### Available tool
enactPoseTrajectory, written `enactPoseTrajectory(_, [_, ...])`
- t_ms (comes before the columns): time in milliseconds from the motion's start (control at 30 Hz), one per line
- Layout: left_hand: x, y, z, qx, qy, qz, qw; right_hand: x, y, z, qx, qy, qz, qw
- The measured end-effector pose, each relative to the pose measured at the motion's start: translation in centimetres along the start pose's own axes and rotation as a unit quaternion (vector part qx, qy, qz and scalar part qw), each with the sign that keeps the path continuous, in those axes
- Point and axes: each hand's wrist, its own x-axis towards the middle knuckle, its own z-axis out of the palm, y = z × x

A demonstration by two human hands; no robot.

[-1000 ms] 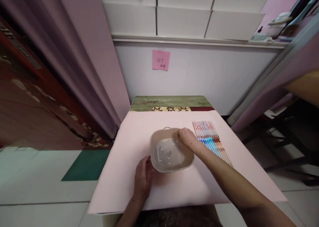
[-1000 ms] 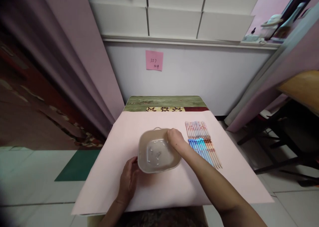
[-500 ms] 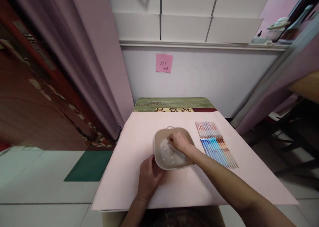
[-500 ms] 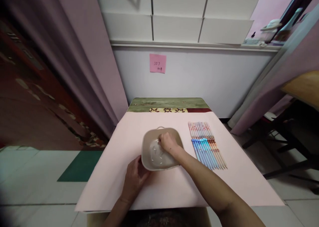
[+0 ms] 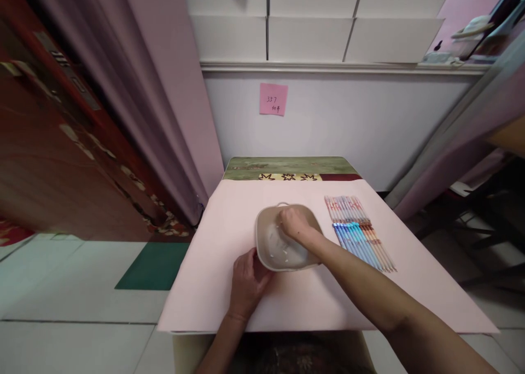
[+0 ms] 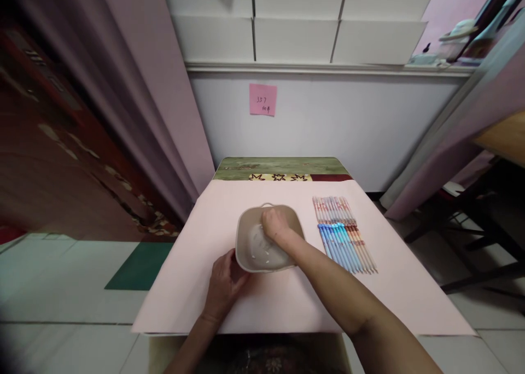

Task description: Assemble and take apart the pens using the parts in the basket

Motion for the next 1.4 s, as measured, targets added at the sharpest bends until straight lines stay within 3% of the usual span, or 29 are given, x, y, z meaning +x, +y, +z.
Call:
enactPoseTrajectory(200, [0.1,0.1,0.0,-0.019,-0.009,-0.019,1.000,-3.1,0.7,0.5,0.012,-0.038,-0.064,0.997])
enactPoseTrajectory(333, [0.2,0.2,-0.1,-0.020,-0.007,-0.021,1.000,-4.1,0.0,1.8,0.000,-0.031,-0.053,0.998])
enactPoseTrajectory(467, [0.2,0.3,-0.1,-0.014,-0.003,-0.011,1.000,-4.0,-0.4,1.9,-0.010,-0.037,-0.051,0.998])
enactPoseTrajectory(733, [0.3,0.4,-0.3,-0.007,-0.001,-0.007,1.000,-3.7,1.2,-0.7,-0.021,-0.001,-0.045,0.999])
enactPoseTrajectory(967, [0.3,0.3,-0.2,-0.004,0.003,-0.002,1.000,-4.5,0.0,1.5,-0.002,-0.078,-0.137,0.987])
enactPoseTrajectory(1200, [0.1,-0.1,0.0,0.006,0.020,0.011,1.000,-3.6,-0.7,1.4,-0.005,-0.048,-0.169,0.984])
enactPoseTrajectory(1400, [0.1,-0.3,0.1,0.016,0.020,0.023,0.999,-2.7,-3.1,2.6,-0.003,-0.034,-0.184,0.982])
